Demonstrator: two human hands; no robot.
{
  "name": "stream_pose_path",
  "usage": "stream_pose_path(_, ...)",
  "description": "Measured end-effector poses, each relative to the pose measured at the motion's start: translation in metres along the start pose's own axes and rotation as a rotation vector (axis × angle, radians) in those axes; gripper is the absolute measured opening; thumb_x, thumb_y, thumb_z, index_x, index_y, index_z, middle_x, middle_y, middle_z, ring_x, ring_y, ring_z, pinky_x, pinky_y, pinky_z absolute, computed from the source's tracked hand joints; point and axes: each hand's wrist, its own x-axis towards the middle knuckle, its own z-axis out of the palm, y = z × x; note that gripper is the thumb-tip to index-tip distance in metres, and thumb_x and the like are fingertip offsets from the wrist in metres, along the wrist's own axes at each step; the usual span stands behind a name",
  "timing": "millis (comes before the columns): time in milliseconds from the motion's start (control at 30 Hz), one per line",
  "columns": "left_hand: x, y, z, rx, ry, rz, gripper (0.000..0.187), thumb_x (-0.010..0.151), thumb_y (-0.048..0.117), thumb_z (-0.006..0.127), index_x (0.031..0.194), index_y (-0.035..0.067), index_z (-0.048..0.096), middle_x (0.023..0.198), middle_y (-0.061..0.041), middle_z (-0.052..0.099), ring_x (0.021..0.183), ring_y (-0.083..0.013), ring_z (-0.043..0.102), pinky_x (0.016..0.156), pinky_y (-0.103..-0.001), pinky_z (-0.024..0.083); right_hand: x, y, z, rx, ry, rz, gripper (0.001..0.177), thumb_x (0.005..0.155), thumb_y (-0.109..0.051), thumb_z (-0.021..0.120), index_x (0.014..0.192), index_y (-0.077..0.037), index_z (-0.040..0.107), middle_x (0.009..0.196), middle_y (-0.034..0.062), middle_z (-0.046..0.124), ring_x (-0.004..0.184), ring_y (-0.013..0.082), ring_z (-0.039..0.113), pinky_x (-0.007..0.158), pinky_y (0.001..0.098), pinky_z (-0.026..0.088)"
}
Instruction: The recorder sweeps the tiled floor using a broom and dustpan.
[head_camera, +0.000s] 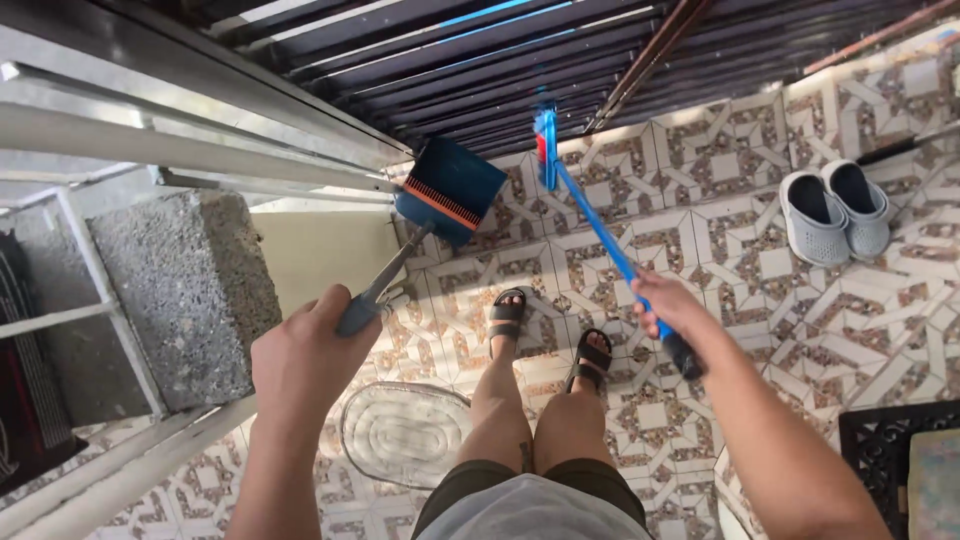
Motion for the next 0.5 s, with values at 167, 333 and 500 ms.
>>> stream_pose_path(167, -0.014, 0.002, 0.009, -0.038, 0.132, 0.021, 0.031, 0.084, 0.039, 0.077, 0.080, 0.012, 0.062, 0.068, -0.007, 0.067, 0.062, -0.0321, 0.067, 0.052, -0.043, 0.050, -0.007, 0.029, 0.005, 0.106, -0.108, 0.019, 0.060, 0.102, -0.027, 0.053, 0.159, -0.031, 0.033, 0.071, -0.0015, 0.047, 0.048, 0.0052, 0.037, 0.039, 0.0238, 0.034)
stream_pose_path(333, -0.059, 0.022, 0.026, -0.109, 0.122, -0.055, 0.031, 0.085, 0.039, 0.076, 0.082, 0.012, 0.062, 0.067, -0.009, 0.067, 0.063, -0.0350, 0.067, 0.054, -0.046, 0.050, 0.015, 0.040, -0.010, 0.107, -0.169, 0.010, 0.040, 0.103, -0.024, 0.053, 0.142, -0.023, 0.048, 0.072, 0.0003, 0.048, 0.049, 0.0057, 0.040, 0.039, 0.0227, 0.035)
stream_pose_path(500, -0.139, 0.049, 0.038, -0.161, 0.092, -0.295, 0.033, 0.086, 0.040, 0.076, 0.081, 0.011, 0.060, 0.065, -0.010, 0.066, 0.062, -0.0357, 0.065, 0.055, -0.047, 0.049, 0.062, 0.032, -0.032, 0.005, -0.212, 0.087, 0.013, 0.102, -0.025, 0.052, 0.114, -0.021, 0.047, 0.072, 0.0030, 0.051, 0.048, 0.0061, 0.042, 0.038, 0.0227, 0.035)
